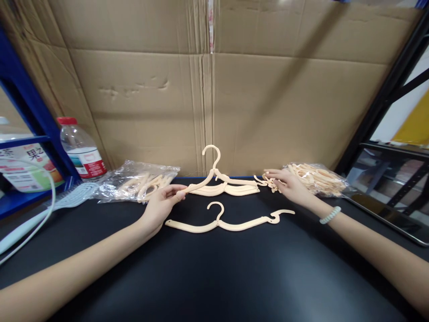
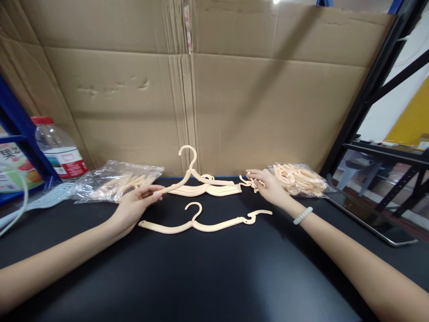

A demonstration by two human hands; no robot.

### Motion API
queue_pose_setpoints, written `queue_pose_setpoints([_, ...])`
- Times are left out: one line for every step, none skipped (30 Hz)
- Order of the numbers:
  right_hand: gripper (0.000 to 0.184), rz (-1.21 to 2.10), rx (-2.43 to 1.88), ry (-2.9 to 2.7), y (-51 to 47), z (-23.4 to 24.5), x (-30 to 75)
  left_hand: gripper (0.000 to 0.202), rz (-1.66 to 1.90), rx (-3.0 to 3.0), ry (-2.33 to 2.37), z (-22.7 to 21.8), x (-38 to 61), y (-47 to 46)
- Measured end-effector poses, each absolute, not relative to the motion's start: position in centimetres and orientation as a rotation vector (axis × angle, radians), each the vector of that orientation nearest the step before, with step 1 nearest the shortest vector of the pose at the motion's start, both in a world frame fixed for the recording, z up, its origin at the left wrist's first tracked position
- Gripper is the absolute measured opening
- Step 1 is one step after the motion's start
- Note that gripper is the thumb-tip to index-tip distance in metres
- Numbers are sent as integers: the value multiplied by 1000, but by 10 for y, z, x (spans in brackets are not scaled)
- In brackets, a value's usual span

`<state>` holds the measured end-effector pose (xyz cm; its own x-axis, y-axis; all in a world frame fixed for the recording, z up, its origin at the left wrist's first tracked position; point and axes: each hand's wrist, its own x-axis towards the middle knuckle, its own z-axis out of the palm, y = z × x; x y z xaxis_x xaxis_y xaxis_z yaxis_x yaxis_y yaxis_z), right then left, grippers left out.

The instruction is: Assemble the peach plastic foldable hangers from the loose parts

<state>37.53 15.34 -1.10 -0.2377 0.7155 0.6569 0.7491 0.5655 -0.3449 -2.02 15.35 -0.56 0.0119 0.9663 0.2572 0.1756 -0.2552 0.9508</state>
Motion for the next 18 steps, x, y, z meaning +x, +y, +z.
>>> queue_pose_setpoints([30, 49, -1174, -1836, 151, -8, 375, 35, 1325, 1532, 1214, -5, -20, 153])
queue_pose_setpoints([27, 167, -1164, -1685, 147, -5, 374, 35, 1329, 1534, 1214, -5, -19, 152])
queue_pose_setpoints([26, 294, -1143, -1542, 143, -2, 373, 34, 1333, 1536, 1214, -5, -18, 151])
queue_pose_setpoints([26, 421, -1111, -1417, 139, 1, 371, 34, 1336, 1538, 1213, -5, -17, 149])
queue_pose_setpoints([26, 538, -1074, -1317, 134, 3, 368, 33, 1336, 1540, 1212, -5, -16, 147])
queue_pose_setpoints([27, 637, -1033, -1244, 130, 5, 365, 32, 1334, 1543, 1211, -5, -15, 146])
queue_pose_setpoints([27, 716, -994, -1195, 125, 7, 361, 31, 1330, 1547, 1210, -5, -14, 144])
queue_pose_setpoints([26, 770, -960, -1164, 120, 9, 357, 30, 1327, 1551, 1207, -5, -12, 143])
queue_pose_setpoints([23, 802, -931, -1143, 117, 10, 352, 29, 1324, 1556, 1202, -5, -11, 141])
queue_pose_setpoints([20, 822, -904, -1131, 113, 12, 347, 29, 1322, 1563, 1197, -5, -10, 140])
queue_pose_setpoints([18, 835, -881, -1125, 110, 13, 342, 28, 1322, 1569, 1192, -5, -10, 140])
queue_pose_setpoints([18, 844, -866, -1121, 108, 13, 338, 28, 1324, 1573, 1188, -5, -9, 139])
queue_pose_setpoints([18, 849, -861, -1117, 106, 12, 334, 27, 1328, 1572, 1186, -5, -9, 139])
queue_pose_setpoints([19, 856, -866, -1107, 104, 11, 330, 27, 1332, 1567, 1185, -5, -9, 139])
queue_pose_setpoints([20, 870, -879, -1094, 103, 10, 327, 27, 1335, 1561, 1186, -5, -9, 139])
queue_pose_setpoints([22, 889, -898, -1079, 102, 8, 325, 28, 1337, 1553, 1188, -5, -9, 138])
queue_pose_setpoints([26, 909, -917, -1066, 101, 5, 323, 28, 1338, 1548, 1190, -5, -9, 138])
queue_pose_setpoints([31, 927, -931, -1053, 100, 3, 322, 28, 1337, 1547, 1192, -5, -9, 138])
